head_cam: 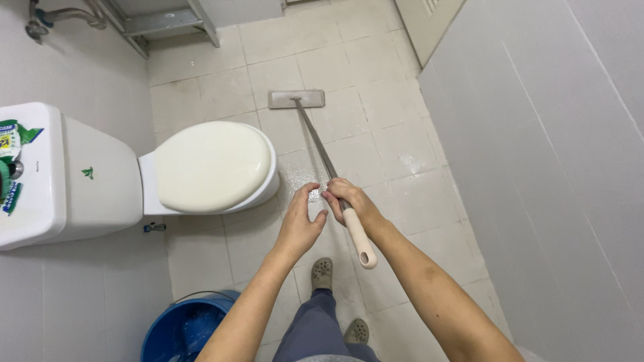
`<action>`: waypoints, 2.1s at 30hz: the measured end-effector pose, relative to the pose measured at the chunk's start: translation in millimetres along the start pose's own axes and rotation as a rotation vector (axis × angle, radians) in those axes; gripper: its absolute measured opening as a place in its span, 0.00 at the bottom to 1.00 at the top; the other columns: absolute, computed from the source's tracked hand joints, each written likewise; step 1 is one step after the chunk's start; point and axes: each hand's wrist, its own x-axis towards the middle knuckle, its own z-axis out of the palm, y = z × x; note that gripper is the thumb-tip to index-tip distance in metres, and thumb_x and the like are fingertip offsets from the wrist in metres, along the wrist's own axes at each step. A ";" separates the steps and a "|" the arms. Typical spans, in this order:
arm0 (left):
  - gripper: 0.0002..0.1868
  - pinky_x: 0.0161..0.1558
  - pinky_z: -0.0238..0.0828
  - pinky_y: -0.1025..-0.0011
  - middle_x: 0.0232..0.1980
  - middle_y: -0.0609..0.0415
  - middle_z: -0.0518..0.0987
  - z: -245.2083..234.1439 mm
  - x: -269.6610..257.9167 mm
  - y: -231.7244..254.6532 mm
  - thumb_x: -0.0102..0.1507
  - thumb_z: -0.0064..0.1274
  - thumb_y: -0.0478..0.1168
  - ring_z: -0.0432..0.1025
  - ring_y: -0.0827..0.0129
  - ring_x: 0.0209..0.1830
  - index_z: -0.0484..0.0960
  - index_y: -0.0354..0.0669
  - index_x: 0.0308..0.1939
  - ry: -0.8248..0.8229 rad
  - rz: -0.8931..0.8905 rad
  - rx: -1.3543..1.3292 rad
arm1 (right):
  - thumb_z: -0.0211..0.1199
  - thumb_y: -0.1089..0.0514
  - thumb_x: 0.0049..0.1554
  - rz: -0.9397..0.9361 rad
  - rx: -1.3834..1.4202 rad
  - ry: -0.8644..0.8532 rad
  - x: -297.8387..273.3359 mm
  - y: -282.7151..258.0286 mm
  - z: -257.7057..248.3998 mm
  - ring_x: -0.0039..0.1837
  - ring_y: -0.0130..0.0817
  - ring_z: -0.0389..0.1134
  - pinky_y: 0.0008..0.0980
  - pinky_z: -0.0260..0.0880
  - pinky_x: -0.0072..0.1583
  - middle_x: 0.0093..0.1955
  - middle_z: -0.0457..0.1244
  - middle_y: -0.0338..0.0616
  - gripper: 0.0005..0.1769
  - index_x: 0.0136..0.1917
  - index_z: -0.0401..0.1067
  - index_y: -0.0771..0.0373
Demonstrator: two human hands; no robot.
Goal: The person cleans a tiled bathroom floor using a mop, pushing and pulling it across the wet surface around the toilet and bucket.
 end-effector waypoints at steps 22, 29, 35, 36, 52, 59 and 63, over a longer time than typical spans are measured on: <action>0.26 0.65 0.66 0.56 0.69 0.38 0.69 113.6 -100.4 97.9 0.57 0.58 0.30 0.63 0.43 0.72 0.71 0.37 0.59 -0.236 0.294 -0.059 | 0.59 0.64 0.61 0.270 -0.075 -0.098 -145.7 -164.4 -131.7 0.35 0.42 0.64 0.36 0.67 0.41 0.34 0.64 0.51 0.10 0.37 0.69 0.68; 0.17 0.68 0.65 0.56 0.66 0.39 0.74 108.7 -72.8 107.3 0.60 0.52 0.28 0.62 0.43 0.75 0.71 0.37 0.53 -0.311 0.225 -0.164 | 0.58 0.64 0.61 0.274 -0.053 -0.046 -116.7 -158.9 -141.2 0.34 0.40 0.65 0.35 0.67 0.42 0.33 0.64 0.50 0.10 0.37 0.69 0.68; 0.17 0.75 0.58 0.55 0.65 0.39 0.76 101.5 -17.4 81.0 0.61 0.55 0.29 0.60 0.45 0.78 0.71 0.39 0.53 -0.350 0.235 -0.157 | 0.59 0.66 0.60 0.248 -0.076 -0.029 -78.7 -119.6 -125.3 0.36 0.41 0.65 0.35 0.68 0.43 0.34 0.64 0.49 0.08 0.37 0.70 0.68; 0.17 0.76 0.57 0.55 0.64 0.39 0.77 99.4 -7.0 76.1 0.62 0.57 0.30 0.61 0.46 0.79 0.71 0.39 0.53 -0.351 0.238 -0.156 | 0.59 0.66 0.60 0.233 -0.084 -0.033 -70.5 -110.7 -120.6 0.37 0.41 0.66 0.36 0.68 0.44 0.34 0.64 0.49 0.08 0.37 0.70 0.68; 0.23 0.68 0.60 0.57 0.71 0.40 0.69 9.6 86.1 -14.3 0.59 0.61 0.38 0.63 0.47 0.72 0.73 0.43 0.58 0.034 0.068 0.075 | 0.60 0.69 0.57 0.073 -0.218 0.119 51.7 54.4 -65.1 0.60 0.53 0.72 0.41 0.71 0.65 0.52 0.70 0.57 0.04 0.45 0.75 0.70; 0.22 0.69 0.60 0.57 0.72 0.41 0.69 0.1 76.7 -21.4 0.60 0.60 0.38 0.63 0.47 0.73 0.74 0.43 0.57 0.017 0.064 0.077 | 0.60 0.68 0.56 0.112 -0.230 0.076 60.6 66.6 -48.0 0.55 0.50 0.72 0.39 0.72 0.65 0.50 0.70 0.55 0.02 0.43 0.73 0.70; 0.22 0.70 0.60 0.57 0.72 0.41 0.68 4.3 59.6 -16.0 0.60 0.60 0.38 0.62 0.47 0.74 0.74 0.43 0.58 -0.007 0.066 0.063 | 0.60 0.69 0.55 0.014 -0.255 0.054 34.7 57.8 -48.7 0.57 0.50 0.73 0.40 0.71 0.67 0.47 0.69 0.54 0.01 0.41 0.72 0.69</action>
